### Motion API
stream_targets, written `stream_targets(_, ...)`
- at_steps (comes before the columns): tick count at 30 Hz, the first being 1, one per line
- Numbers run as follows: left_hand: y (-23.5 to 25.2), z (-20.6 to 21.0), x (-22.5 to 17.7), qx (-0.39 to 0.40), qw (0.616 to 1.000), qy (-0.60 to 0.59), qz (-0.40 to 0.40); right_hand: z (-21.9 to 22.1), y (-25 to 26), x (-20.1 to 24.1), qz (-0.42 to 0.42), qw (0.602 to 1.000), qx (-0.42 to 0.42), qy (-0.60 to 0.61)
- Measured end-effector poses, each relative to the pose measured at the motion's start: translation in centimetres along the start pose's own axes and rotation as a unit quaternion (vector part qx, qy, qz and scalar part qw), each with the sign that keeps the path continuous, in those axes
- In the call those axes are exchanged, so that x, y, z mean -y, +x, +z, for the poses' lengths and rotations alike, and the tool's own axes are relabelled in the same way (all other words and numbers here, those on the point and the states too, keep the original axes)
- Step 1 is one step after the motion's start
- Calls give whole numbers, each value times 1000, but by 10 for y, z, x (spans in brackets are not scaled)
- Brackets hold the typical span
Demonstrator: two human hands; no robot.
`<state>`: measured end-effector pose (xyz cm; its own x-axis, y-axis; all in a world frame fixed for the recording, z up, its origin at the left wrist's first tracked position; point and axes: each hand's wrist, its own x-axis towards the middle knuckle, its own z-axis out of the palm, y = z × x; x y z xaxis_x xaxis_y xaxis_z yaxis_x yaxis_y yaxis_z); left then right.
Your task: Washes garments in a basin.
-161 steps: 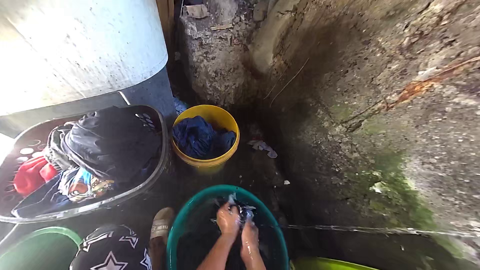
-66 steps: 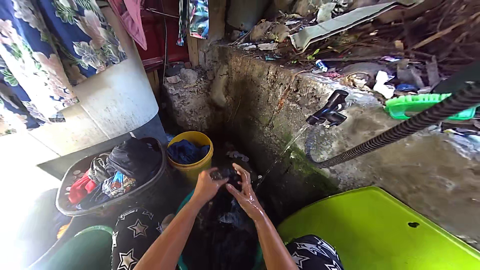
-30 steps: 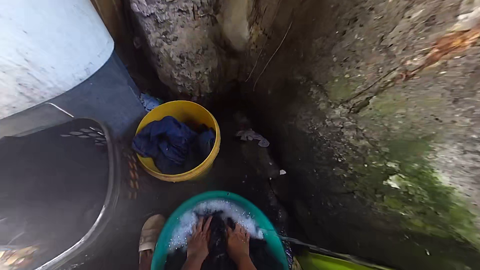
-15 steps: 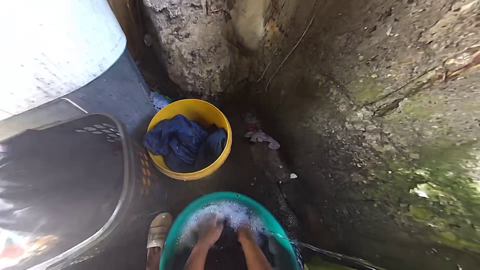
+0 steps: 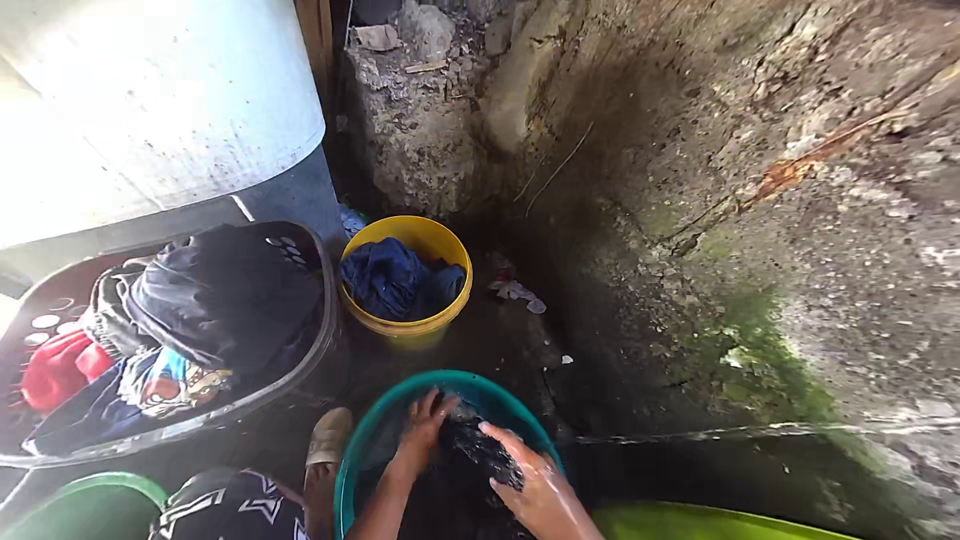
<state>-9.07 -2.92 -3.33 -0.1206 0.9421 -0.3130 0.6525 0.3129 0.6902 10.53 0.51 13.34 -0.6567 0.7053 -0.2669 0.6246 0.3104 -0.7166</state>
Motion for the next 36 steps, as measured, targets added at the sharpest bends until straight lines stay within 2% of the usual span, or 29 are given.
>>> stream_targets(2, -2, -3, -17, 38, 998, -35, 44, -23, -26, 24, -107, 988, -99, 43)
stream_targets(4, -3, -9, -35, 67, 989, -82, 106, -36, -31, 18, -155, 966, -175, 109)
stream_targets(6, -3, -16, -48, 127, 969, -131, 164, -35, -26, -7, -114, 955, -236, 137)
stream_targets(8, -3, -23, -46, 186, 953, -171, 167, -30, -19, -37, -16, 962, -251, 104)
stream_targets(10, -8, -21, -29, 146, 922, -342, 110, -25, -11, -69, 69, 966, -243, 61)
stream_targets(12, -13, -15, -16, 43, 855, -516, 8, -13, 0, -97, 144, 963, -226, 26)
stream_targets(14, -6, -16, -13, -70, 817, -561, -116, 11, 22, -109, 227, 958, -169, -39)
stream_targets(15, 3, -16, -8, -126, 829, -514, -178, 29, 35, -110, 260, 954, -127, -80)
stream_targets(16, 12, -15, 0, -165, 864, -417, -229, 50, 47, -113, 275, 949, -91, -124)
stream_targets(17, 21, -14, 9, -161, 910, -273, -266, 73, 56, -121, 265, 949, -70, -155)
stream_targets(18, 24, -14, 12, -124, 943, -126, -282, 96, 64, -132, 249, 953, -56, -165)
stream_targets(19, 24, -9, 12, -83, 959, -14, -272, 118, 68, -142, 240, 955, -38, -172)
stream_targets(21, 19, 14, 9, -5, 970, 98, -220, 149, 73, -160, 253, 952, 9, -173)
stream_targets(23, 14, 50, 15, 26, 970, 145, -193, 160, 79, -172, 271, 946, 31, -175)
stream_targets(26, 14, 90, 32, 9, 966, 156, -205, 151, 91, -181, 295, 933, 104, -176)
stream_targets(30, 43, 85, 28, 86, 944, 187, -256, 144, 115, -172, 325, 880, 296, -178)
stream_targets(31, 50, 84, 23, 106, 936, 201, -270, 145, 119, -171, 329, 871, 323, -170)
stream_targets(36, 71, 89, 5, 155, 904, 216, -336, 137, 128, -170, 338, 867, 346, -117)
